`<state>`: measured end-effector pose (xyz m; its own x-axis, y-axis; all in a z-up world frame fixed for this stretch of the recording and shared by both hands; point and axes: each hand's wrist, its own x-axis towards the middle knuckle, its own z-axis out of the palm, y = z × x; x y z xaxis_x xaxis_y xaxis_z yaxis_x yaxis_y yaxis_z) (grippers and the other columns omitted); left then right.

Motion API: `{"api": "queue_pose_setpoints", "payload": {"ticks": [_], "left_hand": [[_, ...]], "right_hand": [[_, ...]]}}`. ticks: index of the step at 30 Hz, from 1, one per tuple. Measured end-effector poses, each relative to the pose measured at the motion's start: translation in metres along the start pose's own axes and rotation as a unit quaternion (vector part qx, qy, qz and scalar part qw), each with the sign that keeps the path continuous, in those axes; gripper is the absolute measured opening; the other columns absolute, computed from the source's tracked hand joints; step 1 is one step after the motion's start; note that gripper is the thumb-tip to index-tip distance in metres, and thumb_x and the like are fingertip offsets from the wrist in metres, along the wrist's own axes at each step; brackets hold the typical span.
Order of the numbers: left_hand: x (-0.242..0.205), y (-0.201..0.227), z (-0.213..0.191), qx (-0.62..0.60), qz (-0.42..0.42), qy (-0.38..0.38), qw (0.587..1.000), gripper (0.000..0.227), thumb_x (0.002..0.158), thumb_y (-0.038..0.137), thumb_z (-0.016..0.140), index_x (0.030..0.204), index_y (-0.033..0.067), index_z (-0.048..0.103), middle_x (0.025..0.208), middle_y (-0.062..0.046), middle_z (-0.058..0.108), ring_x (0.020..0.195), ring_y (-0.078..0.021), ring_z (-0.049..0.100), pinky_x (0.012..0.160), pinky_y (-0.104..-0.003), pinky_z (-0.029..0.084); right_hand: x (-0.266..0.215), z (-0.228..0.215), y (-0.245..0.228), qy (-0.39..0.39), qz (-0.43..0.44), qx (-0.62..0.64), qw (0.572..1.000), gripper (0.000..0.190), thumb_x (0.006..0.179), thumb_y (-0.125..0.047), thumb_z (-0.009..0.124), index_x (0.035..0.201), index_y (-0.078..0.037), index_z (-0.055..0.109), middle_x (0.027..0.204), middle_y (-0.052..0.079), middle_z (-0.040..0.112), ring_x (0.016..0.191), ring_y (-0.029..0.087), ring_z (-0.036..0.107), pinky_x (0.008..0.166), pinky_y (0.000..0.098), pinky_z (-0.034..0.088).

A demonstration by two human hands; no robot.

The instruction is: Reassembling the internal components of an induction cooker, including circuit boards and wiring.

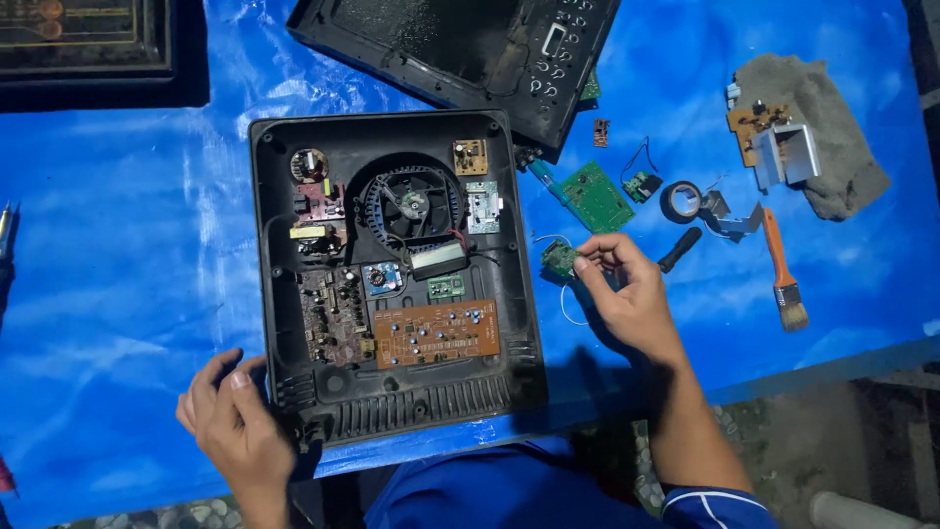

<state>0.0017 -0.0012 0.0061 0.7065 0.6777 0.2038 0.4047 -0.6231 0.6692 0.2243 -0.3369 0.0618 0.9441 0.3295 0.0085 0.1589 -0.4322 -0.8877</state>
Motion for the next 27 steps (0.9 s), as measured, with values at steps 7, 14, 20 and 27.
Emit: {"api": "queue_pose_setpoints", "payload": {"ticks": [7, 14, 20, 27], "left_hand": [[0.001, -0.001, 0.001, -0.003, 0.001, 0.005, 1.0, 0.038, 0.114, 0.017, 0.04, 0.107, 0.0006, 0.073, 0.132, -0.019, 0.063, 0.126, -0.0327, 0.049, 0.113, -0.046, 0.026], [0.002, 0.0, 0.001, 0.0, -0.003, 0.006, 1.0, 0.04, 0.115, 0.019, 0.039, 0.106, 0.0011, 0.074, 0.131, -0.019, 0.063, 0.125, -0.0328, 0.05, 0.113, -0.047, 0.026], [0.002, 0.0, 0.001, -0.003, -0.001, 0.003, 1.0, 0.039, 0.114, 0.018, 0.039, 0.106, 0.0016, 0.073, 0.132, -0.019, 0.064, 0.127, -0.0321, 0.05, 0.115, -0.048, 0.025], [0.002, 0.003, 0.0, -0.012, 0.007, 0.012, 1.0, 0.037, 0.113, 0.017, 0.041, 0.105, -0.0005, 0.073, 0.132, -0.019, 0.063, 0.125, -0.0329, 0.051, 0.114, -0.048, 0.027]], "right_hand": [[0.003, 0.007, -0.003, -0.009, -0.001, 0.006, 1.0, 0.016, 0.097, -0.002, 0.065, 0.113, 0.0, 0.064, 0.088, 0.003, 0.063, 0.078, 0.01, 0.057, 0.072, 0.0231, 0.048], [0.003, 0.012, -0.004, -0.031, -0.002, 0.02, 0.999, 0.018, 0.097, -0.002, 0.066, 0.114, -0.001, 0.067, 0.085, 0.001, 0.062, 0.071, 0.006, 0.052, 0.064, 0.0202, 0.043], [0.002, 0.02, -0.014, -0.057, -0.004, 0.029, 0.998, 0.02, 0.094, -0.002, 0.069, 0.113, 0.0, 0.071, 0.085, 0.002, 0.066, 0.074, 0.008, 0.056, 0.067, 0.0204, 0.046], [0.007, 0.007, -0.01, -0.011, -0.024, -0.02, 0.999, 0.019, 0.093, 0.0, 0.068, 0.112, 0.0, 0.071, 0.091, 0.006, 0.069, 0.077, 0.01, 0.059, 0.073, 0.0225, 0.05]]}}
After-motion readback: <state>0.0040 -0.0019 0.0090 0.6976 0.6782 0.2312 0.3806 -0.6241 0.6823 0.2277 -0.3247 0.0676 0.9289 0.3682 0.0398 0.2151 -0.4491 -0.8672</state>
